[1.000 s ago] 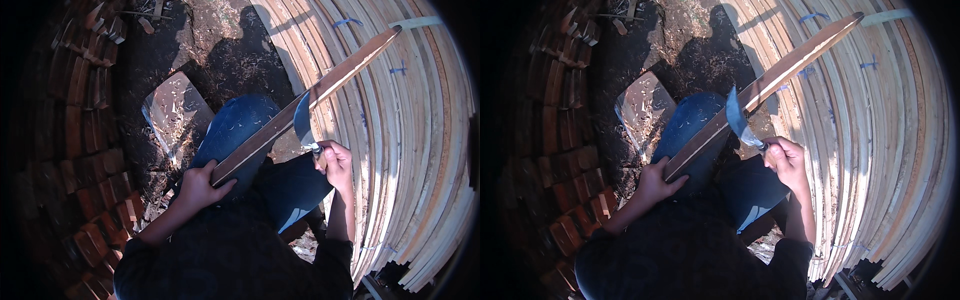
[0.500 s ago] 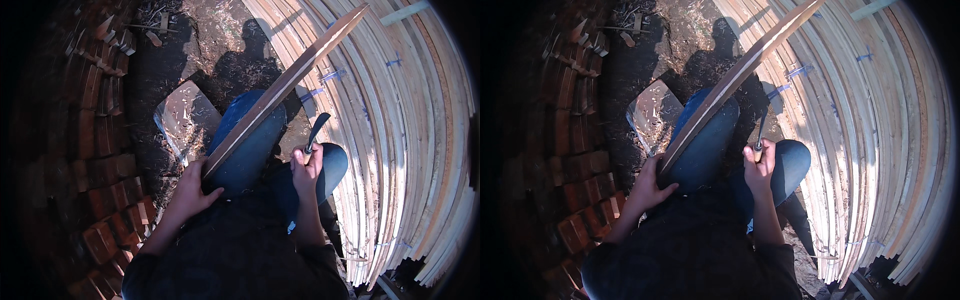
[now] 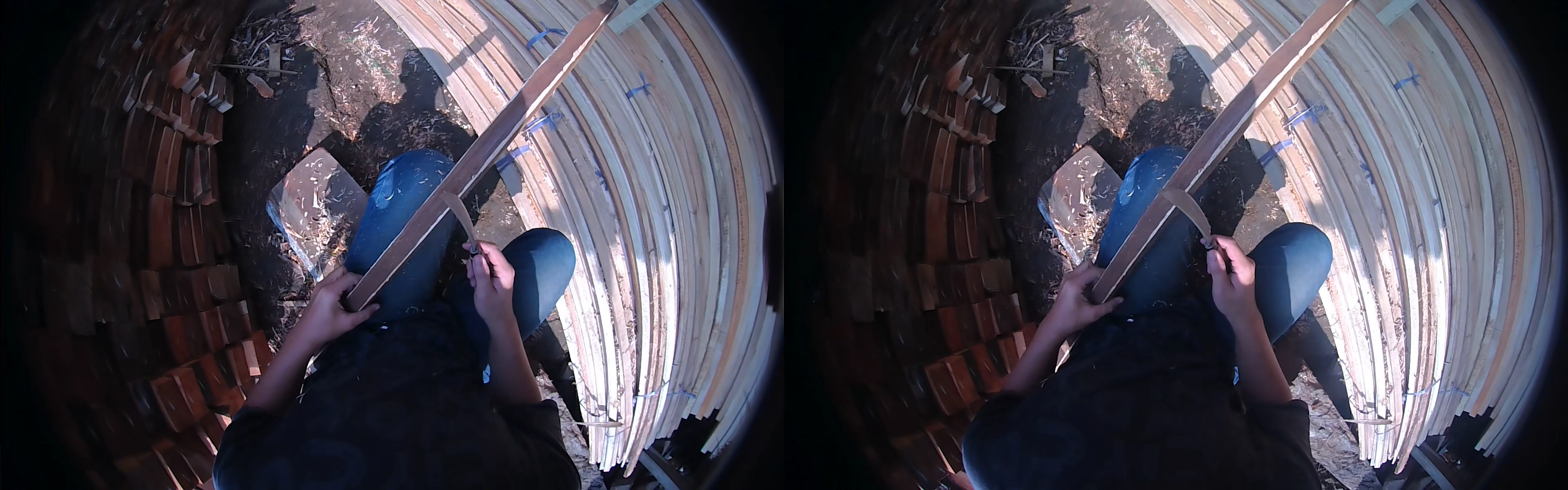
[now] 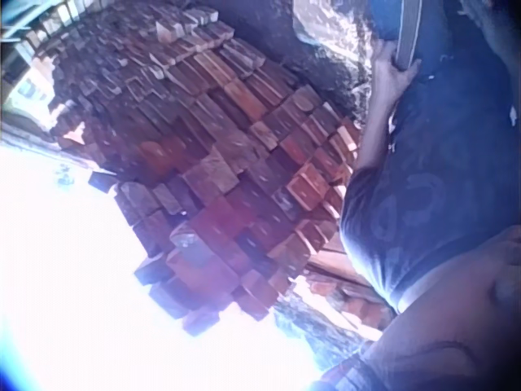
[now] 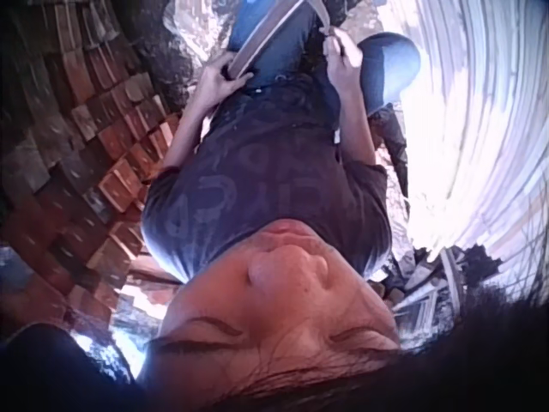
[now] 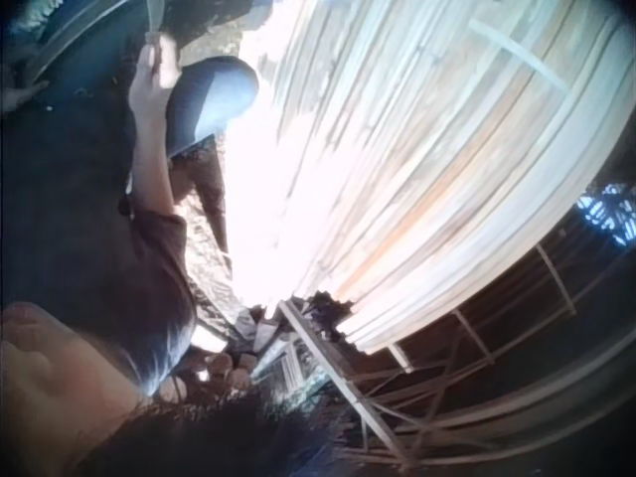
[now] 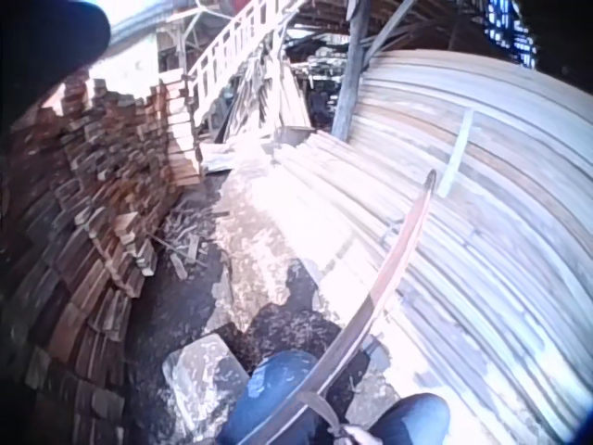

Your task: The person sits on the ground and uses a curved knife to shave a long piece of wood held between their legs. They repeatedly scrape the knife along the wood's surface to remove thin shavings.

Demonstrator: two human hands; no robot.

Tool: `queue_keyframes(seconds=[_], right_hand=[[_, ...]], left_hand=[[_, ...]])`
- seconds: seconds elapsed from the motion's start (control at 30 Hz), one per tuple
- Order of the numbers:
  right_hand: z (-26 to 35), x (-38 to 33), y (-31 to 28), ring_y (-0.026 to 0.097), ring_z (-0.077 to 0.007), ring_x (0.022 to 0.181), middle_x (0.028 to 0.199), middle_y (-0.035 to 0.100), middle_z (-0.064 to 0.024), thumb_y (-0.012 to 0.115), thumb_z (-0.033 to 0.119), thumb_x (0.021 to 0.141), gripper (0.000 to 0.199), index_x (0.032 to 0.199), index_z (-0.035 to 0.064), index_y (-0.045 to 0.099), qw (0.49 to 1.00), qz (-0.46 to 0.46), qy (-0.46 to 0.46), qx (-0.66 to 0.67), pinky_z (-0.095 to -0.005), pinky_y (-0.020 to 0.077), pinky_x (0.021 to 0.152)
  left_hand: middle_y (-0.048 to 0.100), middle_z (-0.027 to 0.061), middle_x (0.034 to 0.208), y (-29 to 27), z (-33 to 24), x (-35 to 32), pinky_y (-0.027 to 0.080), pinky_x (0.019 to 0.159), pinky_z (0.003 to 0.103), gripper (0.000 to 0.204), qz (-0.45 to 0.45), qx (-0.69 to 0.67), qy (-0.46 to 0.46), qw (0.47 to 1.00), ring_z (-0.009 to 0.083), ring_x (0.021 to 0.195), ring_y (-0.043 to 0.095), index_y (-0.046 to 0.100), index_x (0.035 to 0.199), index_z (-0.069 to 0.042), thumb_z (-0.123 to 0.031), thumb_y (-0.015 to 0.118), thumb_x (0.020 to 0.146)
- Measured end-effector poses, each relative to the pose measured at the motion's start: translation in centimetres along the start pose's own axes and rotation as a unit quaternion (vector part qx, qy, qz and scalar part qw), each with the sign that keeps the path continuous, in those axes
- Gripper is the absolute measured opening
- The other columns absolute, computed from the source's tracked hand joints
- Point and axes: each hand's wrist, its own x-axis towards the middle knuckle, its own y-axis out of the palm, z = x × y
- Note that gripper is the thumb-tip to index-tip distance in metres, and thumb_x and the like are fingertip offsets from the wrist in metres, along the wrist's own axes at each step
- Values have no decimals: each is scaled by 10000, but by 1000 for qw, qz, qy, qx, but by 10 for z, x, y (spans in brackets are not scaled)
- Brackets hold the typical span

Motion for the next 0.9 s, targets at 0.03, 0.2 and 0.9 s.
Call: queue_keyframes(seconds=[0.03,0.2,0.9], right_hand=[[2,1,-1,518,-77,611,718,581,-29,621,53,898,149,1029,-8,583,999,-16,-20,-40,-233,432,593],[26,3,-5,615,-248,616,731,595,-124,654,99,892,181,1012,14,550,977,-67,-69,-190,-315,482,605],[31,75,-42,645,-384,619,684,635,-178,672,297,890,287,891,15,617,877,-114,-173,-433,-430,501,532]], left_hand=[[561,143,816,4,-7,10,501,668,362,371,-26,29,63,997,287,751,614,599,1003,-3,-151,789,722],[565,187,615,17,-18,34,488,551,413,305,-54,-15,23,998,368,585,628,507,929,2,-198,708,815],[589,269,640,27,-14,44,495,565,469,349,-67,33,-3,997,443,649,635,500,945,49,-258,651,876]])
